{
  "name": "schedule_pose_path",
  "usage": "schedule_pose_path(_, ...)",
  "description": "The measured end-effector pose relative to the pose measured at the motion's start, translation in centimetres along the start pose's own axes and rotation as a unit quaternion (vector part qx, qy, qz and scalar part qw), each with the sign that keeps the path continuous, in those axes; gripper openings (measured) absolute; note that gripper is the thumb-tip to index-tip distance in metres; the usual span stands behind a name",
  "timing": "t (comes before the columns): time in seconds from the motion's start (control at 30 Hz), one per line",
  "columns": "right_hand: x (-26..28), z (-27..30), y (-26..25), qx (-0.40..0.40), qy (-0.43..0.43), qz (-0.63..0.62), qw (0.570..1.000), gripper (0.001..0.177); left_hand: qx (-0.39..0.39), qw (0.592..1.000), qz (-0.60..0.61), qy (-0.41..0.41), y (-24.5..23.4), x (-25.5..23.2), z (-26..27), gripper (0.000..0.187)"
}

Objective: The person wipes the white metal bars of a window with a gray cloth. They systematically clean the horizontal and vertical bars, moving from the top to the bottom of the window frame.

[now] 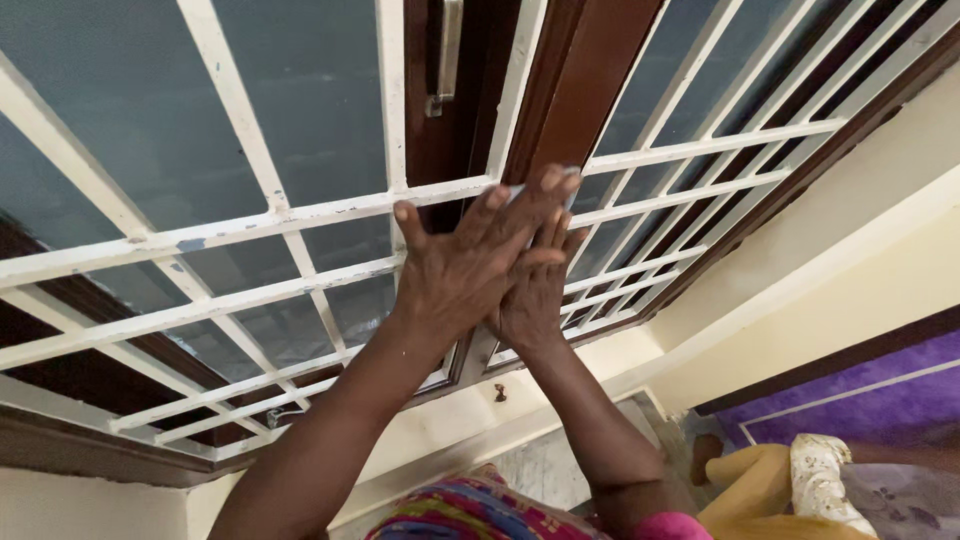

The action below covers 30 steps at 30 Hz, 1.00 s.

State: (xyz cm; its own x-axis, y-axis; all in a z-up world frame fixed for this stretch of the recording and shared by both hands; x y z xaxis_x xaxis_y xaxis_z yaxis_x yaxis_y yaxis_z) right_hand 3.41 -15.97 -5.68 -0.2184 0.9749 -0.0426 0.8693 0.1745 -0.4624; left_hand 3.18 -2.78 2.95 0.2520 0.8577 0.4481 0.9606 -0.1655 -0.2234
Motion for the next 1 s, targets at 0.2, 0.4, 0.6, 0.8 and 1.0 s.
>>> schedule_pose_path(0.2,0.7,3.1,2.8,0.036,0.035,0.047,0.998,0.098,0.025,0.999,0.034,-0.023,0.8,-1.4,2.5,0.077)
schedule_pose_path(0.4,3.0,17.4,5.8,0.281,0.018,-0.027,0.959,0.095,0.097,0.992,0.039,0.072,1.8,-6.9,14.7,0.095)
schedule_pose_path(0.6,1.4,10.8,3.8,0.176,-0.006,0.007,0.984,0.095,0.033,0.997,0.008,0.068,1.3,-4.2,9.5,0.094)
schedule_pose_path(0.8,-0.2,-1.5,-0.3,0.049,0.045,-0.008,0.998,0.101,0.011,1.0,-0.003,0.008,-0.3,0.7,-1.8,0.087)
schedule_pose_path(1.0,0.5,6.5,4.9,0.103,0.003,0.044,0.994,0.106,0.048,0.998,0.031,0.024,1.6,-2.6,5.4,0.088)
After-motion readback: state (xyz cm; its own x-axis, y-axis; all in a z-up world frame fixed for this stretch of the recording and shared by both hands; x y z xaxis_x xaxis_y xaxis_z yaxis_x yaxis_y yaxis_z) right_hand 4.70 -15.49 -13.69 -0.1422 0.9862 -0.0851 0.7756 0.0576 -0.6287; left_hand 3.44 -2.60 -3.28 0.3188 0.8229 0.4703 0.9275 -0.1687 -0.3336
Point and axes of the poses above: each hand's wrist, its own z-axis away from the middle knuckle, its own y-axis out of the palm, x = y × z, the point moved 3 cm from there along -z, towards the middle knuckle, and after that the axes turned 4 degrees about -x, right-handed, at the moved point
